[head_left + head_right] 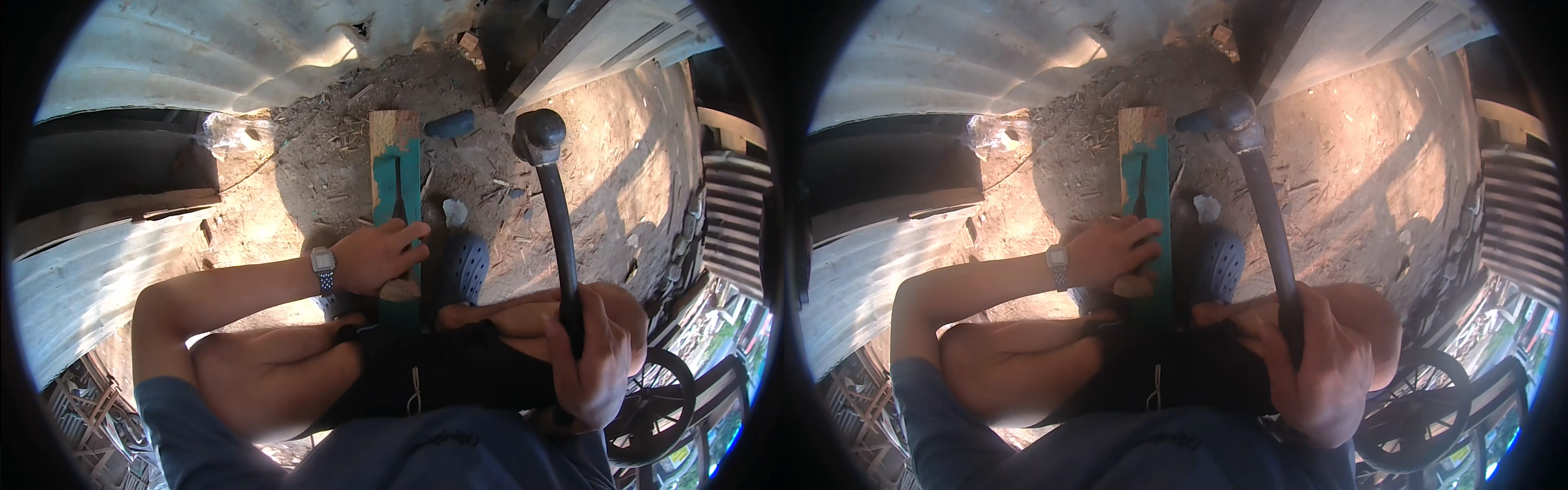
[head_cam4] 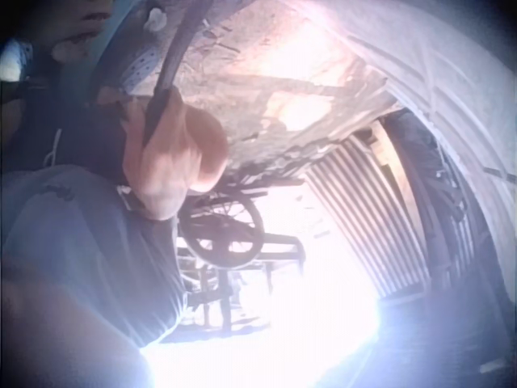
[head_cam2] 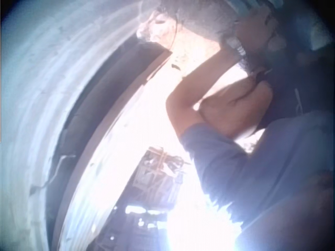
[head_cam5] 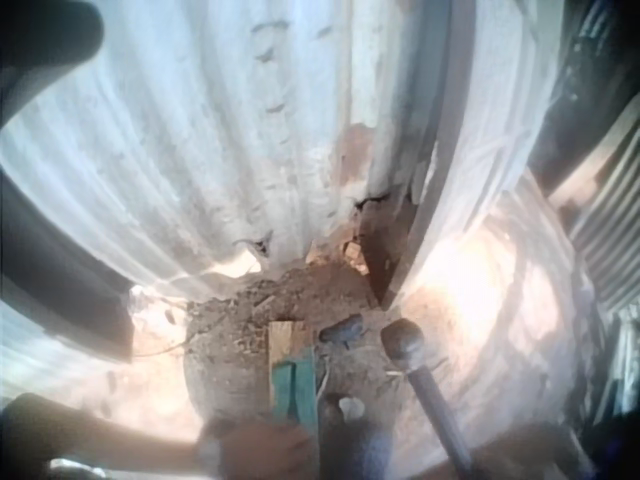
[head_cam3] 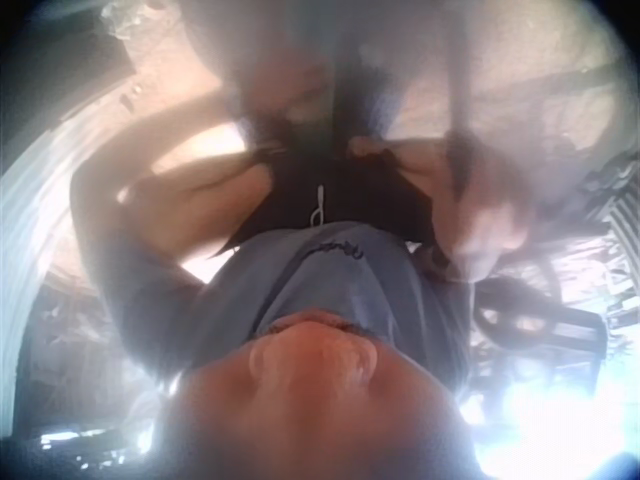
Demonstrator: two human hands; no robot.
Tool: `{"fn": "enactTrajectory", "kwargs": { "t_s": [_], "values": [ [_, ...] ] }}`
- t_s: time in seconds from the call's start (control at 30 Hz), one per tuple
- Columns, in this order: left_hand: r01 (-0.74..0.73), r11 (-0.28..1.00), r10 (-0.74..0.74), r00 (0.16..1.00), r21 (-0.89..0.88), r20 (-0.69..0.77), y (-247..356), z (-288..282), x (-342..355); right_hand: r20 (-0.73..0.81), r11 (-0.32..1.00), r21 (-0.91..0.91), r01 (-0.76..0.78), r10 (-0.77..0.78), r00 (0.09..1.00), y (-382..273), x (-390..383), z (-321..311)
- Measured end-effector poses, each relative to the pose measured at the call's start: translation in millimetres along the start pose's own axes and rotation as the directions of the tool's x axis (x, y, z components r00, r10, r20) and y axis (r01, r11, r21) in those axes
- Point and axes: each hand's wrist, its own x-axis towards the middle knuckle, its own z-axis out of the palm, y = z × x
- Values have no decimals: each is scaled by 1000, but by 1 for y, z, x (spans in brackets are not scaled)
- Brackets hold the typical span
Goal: The person sits on the ground and uses a hammer and chisel to carve a groove into a piece of wood. They repeatedly strike the chisel to remove wood shavings and deepen the groove.
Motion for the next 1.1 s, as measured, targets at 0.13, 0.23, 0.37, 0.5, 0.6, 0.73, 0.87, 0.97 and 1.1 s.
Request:
{"fn": "enactTrajectory", "kwargs": {
  "t_s": [0.13, 0.23, 0.37, 0.5, 0.6, 0.73, 0.87, 0.97, 1.1],
  "values": [
    [-38, 997, 31, 994, 71, 103, -3, 8, -8, 32, 998, 51, -23, 21, 999, 2, -4, 2],
    [0, 999, -4, 997, 48, 81, -2, 8, -13, 62, 995, 94, -19, 13, 998, 5, -5, 5],
    [-14, 1000, 15, 997, -14, 79, -7, 10, -8, 62, 998, 60, -31, 28, 998, 3, -7, 2],
    [-46, 999, 46, 993, -2, 109, -10, 8, -12, 73, 997, 78, -8, 3, 997, 6, -5, 8],
    [-74, 997, 70, 986, 21, 148, -7, 8, -3, 87, 997, 65, -50, 45, 995, 4, -8, 4],
    [-106, 991, 91, 980, 77, 175, -5, 8, -5, 65, 998, 55, -35, 31, 997, 2, -5, 6],
    [-101, 990, 80, 976, 101, 201, -3, 8, -7, 95, 998, 48, -44, 39, 995, -1, -3, 7],
    [-100, 988, 75, 976, 116, 203, -2, 7, -7, 85, 998, 39, -40, 37, 996, -1, -3, 7],
    [-115, 984, 88, 978, 135, 188, -5, 10, -8, 89, 999, 21, -48, 46, 995, -3, -4, 6]
  ]
}}
